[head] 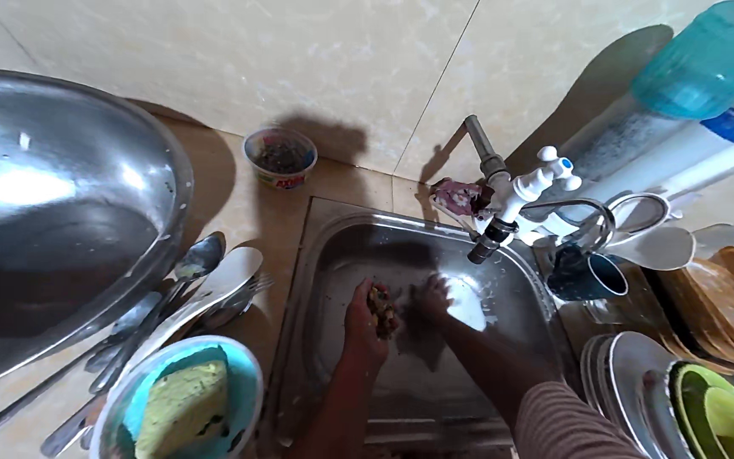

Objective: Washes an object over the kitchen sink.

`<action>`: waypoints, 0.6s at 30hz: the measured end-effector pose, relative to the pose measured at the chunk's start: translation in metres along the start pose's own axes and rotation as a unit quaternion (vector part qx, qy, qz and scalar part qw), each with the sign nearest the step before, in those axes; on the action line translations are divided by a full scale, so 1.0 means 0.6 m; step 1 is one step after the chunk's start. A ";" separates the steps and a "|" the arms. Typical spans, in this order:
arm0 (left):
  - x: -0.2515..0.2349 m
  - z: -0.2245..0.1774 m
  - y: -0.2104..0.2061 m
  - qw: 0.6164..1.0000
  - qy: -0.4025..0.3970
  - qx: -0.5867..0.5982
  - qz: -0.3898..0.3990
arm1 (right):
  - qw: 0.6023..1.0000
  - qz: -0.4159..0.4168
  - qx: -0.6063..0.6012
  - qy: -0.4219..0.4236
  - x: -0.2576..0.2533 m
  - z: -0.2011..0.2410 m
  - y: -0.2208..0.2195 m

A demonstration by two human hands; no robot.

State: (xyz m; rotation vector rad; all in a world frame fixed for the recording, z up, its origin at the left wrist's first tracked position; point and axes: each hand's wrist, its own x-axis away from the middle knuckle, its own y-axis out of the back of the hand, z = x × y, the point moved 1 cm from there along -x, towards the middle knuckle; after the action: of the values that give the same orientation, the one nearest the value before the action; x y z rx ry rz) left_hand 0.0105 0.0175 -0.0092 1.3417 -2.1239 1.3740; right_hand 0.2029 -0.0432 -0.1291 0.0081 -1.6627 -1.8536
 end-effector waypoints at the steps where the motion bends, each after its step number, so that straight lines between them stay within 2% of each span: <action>1: 0.000 0.000 0.000 1.000 0.001 0.003 0.000 | 0.999 0.010 0.016 0.048 0.016 0.016 -0.023; 4: -0.002 0.000 0.000 1.000 -0.002 0.021 0.004 | 0.968 0.077 0.029 0.235 0.079 0.049 -0.058; 6: -0.001 0.000 -0.001 0.999 -0.008 0.035 0.010 | 0.935 0.063 0.071 0.341 0.096 0.044 -0.066; 7: 0.000 0.000 -0.002 0.999 -0.009 0.038 0.011 | 0.929 0.040 0.086 0.358 0.090 0.035 -0.066; 10: 0.003 -0.004 -0.005 1.000 0.001 0.026 -0.002 | 0.955 0.006 0.122 0.272 0.058 0.019 -0.054; 12: 0.005 -0.004 -0.004 1.000 0.000 0.014 -0.009 | 0.964 0.043 0.119 0.232 0.043 0.020 -0.045; 15: 0.003 0.000 -0.004 1.000 -0.003 -0.001 -0.005 | 0.958 0.099 0.126 0.238 0.034 0.016 -0.022; 18: 0.004 0.000 -0.007 1.000 0.005 0.005 -0.001 | 0.963 0.069 0.089 0.243 0.034 0.013 -0.030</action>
State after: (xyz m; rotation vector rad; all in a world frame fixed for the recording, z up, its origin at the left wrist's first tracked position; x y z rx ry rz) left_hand 0.0130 0.0158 -0.0053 1.3385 -2.1117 1.3903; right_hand 0.1755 -0.0459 -0.1354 0.3828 -1.4322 -1.4445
